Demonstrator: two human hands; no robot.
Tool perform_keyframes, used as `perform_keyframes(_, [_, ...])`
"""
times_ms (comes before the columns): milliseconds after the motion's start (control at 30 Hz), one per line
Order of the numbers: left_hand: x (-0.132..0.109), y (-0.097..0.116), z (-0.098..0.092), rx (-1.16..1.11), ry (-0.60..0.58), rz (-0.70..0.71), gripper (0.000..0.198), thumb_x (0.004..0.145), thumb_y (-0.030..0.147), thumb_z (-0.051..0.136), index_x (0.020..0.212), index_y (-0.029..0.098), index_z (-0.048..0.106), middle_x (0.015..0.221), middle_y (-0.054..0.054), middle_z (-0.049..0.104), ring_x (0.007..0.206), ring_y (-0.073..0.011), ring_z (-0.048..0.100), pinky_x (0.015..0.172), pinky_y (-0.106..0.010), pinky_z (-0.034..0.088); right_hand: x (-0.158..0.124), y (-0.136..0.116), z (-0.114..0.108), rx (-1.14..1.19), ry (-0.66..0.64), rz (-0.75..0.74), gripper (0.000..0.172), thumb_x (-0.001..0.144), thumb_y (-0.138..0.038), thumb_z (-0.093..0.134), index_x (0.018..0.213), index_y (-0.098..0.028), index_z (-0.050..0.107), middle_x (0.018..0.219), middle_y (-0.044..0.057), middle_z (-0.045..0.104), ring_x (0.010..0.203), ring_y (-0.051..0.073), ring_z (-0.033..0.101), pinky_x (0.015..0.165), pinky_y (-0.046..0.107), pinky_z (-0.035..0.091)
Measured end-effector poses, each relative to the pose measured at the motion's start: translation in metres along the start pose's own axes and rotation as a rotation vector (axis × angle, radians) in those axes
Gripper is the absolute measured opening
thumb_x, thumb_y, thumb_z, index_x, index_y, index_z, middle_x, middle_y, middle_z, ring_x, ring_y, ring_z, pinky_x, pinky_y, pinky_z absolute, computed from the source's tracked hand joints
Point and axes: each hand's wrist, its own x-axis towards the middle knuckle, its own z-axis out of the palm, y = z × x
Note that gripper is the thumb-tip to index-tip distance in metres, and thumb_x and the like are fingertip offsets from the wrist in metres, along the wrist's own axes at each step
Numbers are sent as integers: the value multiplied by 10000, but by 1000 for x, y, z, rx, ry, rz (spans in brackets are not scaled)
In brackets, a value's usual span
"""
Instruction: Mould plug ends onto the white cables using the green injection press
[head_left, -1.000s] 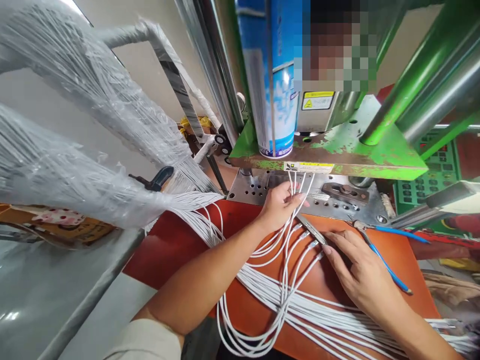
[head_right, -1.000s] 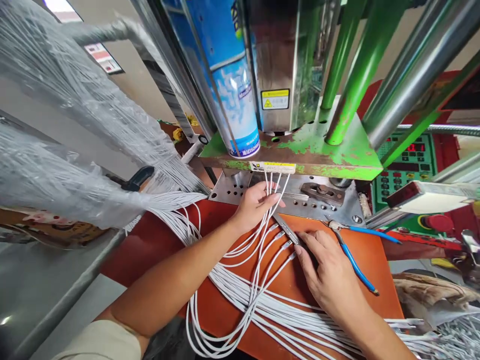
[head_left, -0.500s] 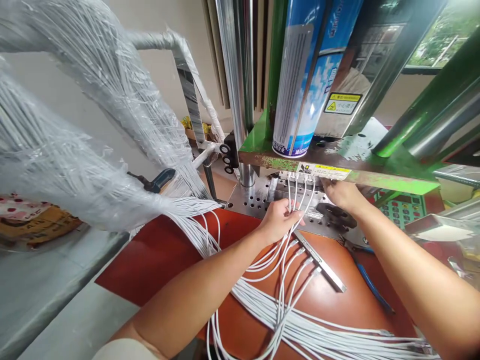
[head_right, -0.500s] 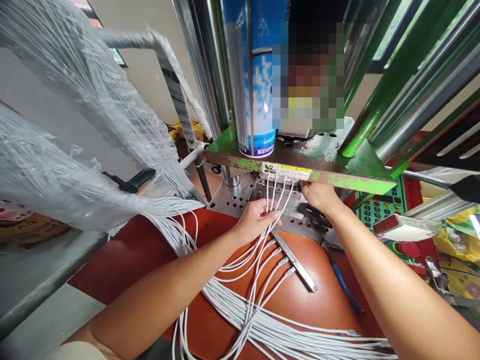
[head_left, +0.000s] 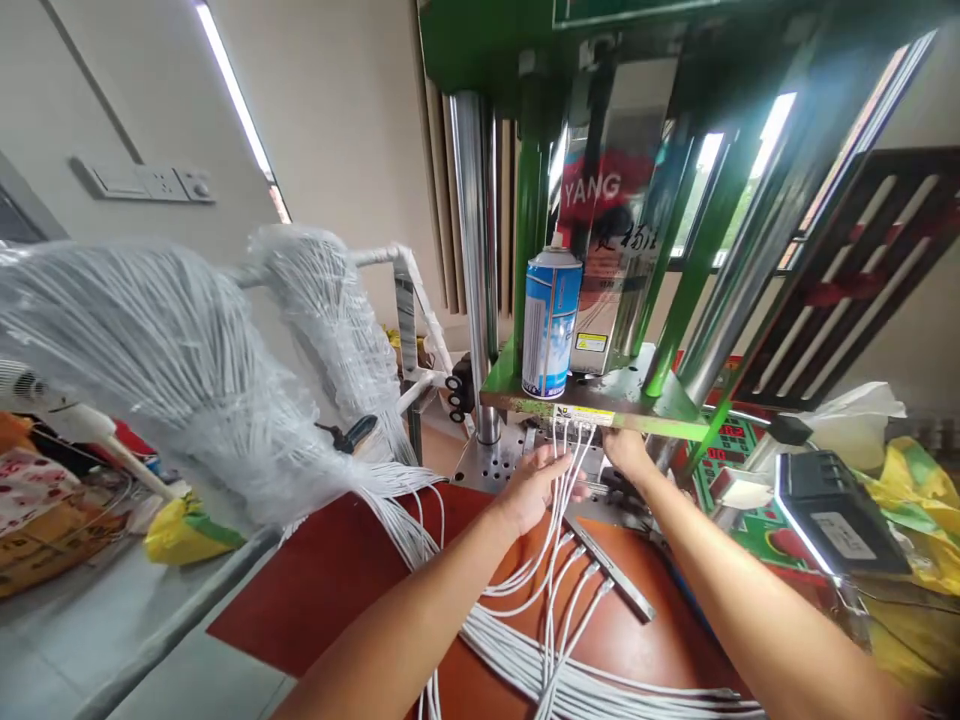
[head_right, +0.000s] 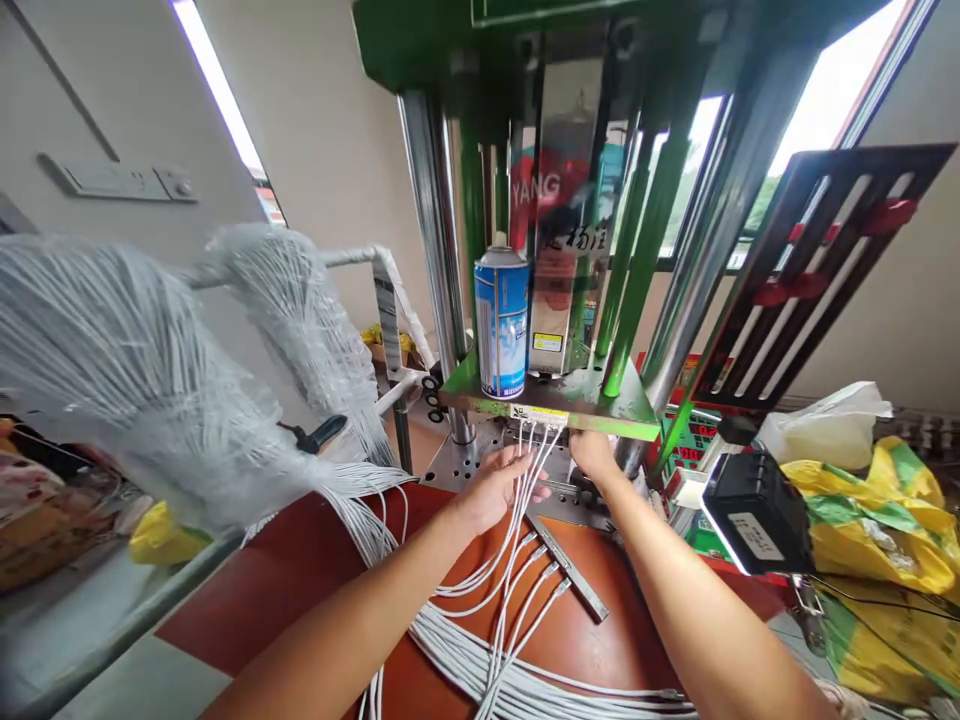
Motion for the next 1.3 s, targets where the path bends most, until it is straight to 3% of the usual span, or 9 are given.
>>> perform_keyframes(200, [-40, 11, 32, -221, 41, -259, 452, 838, 499, 750, 1055, 137, 591, 846, -111, 731, 598, -169, 675, 498, -236, 463, -74, -8, -16, 64, 49, 53, 294, 1063, -406, 424, 1021, -170, 594, 986, 73, 629, 906, 204, 630, 844, 388, 549])
perform_keyframes(367, [-93, -10, 58, -146, 91, -264, 491, 844, 544, 728, 1011, 88, 656, 574, 36, 537, 366, -21, 237, 388, -201, 117, -133, -23, -34, 12, 77, 127, 288, 1055, -425, 368, 946, -221, 541, 939, 78, 579, 872, 247, 583, 795, 410, 507])
perform_keyframes(467, [-116, -15, 72, -75, 85, -224, 587, 828, 651, 703, 1021, 98, 662, 509, 72, 456, 351, -28, 194, 375, -217, 113, -150, -17, -38, -27, 125, 209, 289, 1046, -420, 361, 947, -220, 545, 938, 96, 575, 875, 272, 573, 793, 443, 488])
perform_keyframes(600, [-134, 1, 82, 52, 58, -220, 609, 842, 682, 679, 1035, 104, 671, 492, 61, 463, 357, -36, 206, 372, -217, 95, -169, 5, -47, 5, 72, 206, 278, 1031, -404, 400, 879, -230, 555, 882, 66, 593, 820, 248, 589, 756, 403, 484])
perform_keyframes(733, [-142, 18, 82, 140, 37, -202, 561, 861, 653, 680, 995, 109, 676, 490, 50, 459, 396, -41, 241, 403, -201, 126, -185, 24, -56, 56, 14, 183, 322, 1000, -437, 468, 787, -227, 588, 818, 63, 599, 828, 266, 575, 779, 421, 475])
perform_keyframes(900, [-145, 12, 77, 193, -7, -202, 593, 859, 690, 661, 997, 113, 671, 461, 51, 464, 359, -47, 231, 380, -213, 115, -191, 28, -63, 160, -13, 224, 367, 953, -529, 545, 831, -217, 696, 904, 105, 644, 922, 317, 569, 908, 542, 450])
perform_keyframes(1033, [-148, 8, 77, 249, -57, -208, 605, 856, 697, 662, 972, 102, 678, 432, 50, 463, 336, -46, 224, 374, -222, 115, -190, 3, -68, 365, -55, 300, 499, 987, -629, 461, 1123, -209, 694, 1169, 148, 676, 1135, 329, 601, 1023, 556, 450])
perform_keyframes(1200, [-153, 17, 87, 351, -106, -257, 588, 877, 674, 653, 947, 92, 691, 440, 38, 476, 360, -53, 297, 416, -215, 174, -182, -48, -74, 971, -440, 381, 737, 1032, -696, 177, 1231, -181, 666, 924, 113, 736, 758, 231, 703, 661, 376, 570])
perform_keyframes(1300, [-154, 23, 92, 434, -143, -277, 585, 906, 658, 628, 948, 79, 699, 448, 39, 458, 389, -55, 317, 447, -212, 205, -177, -64, -79, 1393, -554, 430, 632, 975, -703, 445, 1174, -153, 684, 900, 122, 718, 709, 217, 677, 616, 352, 546])
